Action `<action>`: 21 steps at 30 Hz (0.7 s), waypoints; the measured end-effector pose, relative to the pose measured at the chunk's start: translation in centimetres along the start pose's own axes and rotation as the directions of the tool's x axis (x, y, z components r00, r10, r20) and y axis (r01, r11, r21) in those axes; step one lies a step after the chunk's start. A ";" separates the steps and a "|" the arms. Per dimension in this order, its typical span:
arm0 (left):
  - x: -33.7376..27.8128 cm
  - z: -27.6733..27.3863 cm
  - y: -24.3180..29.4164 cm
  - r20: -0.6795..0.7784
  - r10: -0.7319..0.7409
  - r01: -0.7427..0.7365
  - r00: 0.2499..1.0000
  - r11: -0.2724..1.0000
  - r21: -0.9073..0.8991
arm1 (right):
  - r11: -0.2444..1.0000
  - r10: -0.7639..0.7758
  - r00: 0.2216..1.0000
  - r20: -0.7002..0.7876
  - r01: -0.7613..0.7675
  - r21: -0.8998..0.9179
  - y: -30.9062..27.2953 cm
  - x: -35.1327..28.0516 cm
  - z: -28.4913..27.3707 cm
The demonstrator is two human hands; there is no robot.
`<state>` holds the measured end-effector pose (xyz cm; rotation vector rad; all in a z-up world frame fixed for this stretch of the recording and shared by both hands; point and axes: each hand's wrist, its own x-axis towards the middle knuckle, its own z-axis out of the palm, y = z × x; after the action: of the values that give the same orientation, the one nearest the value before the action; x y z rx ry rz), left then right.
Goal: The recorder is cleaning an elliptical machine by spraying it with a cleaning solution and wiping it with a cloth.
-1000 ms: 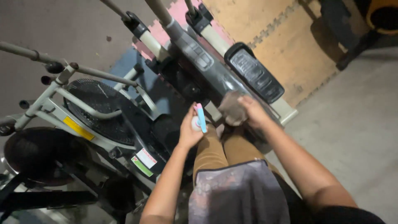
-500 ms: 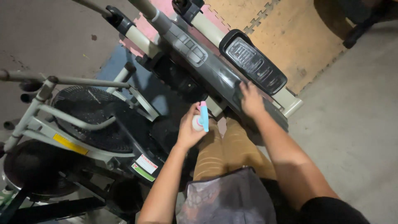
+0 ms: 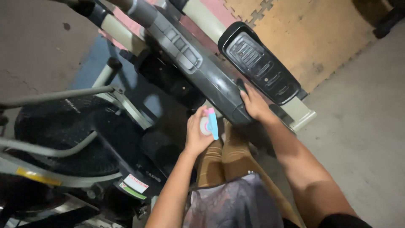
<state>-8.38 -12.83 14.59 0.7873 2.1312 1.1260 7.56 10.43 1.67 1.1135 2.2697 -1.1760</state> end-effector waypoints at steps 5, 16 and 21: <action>4.0 1.8 -1.7 -0.071 -0.106 0.106 0.992 0.994 -0.006 | 0.992 -0.015 0.994 0.104 0.001 0.126 -3.3 9.6 1.9; 8.0 3.2 -7.7 -0.237 -0.164 0.138 0.957 0.983 -0.124 | 0.984 -0.150 0.968 0.203 0.125 0.130 -9.8 28.1 9.0; 7.9 2.6 -8.5 -0.270 -0.159 0.148 0.950 0.987 -0.060 | 0.961 -0.276 0.953 0.128 0.271 0.055 -15.5 33.6 9.6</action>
<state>-13.51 -9.70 4.26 0.4582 2.3428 1.2481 -26.04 13.62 -16.35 0.7216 2.3578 -1.3570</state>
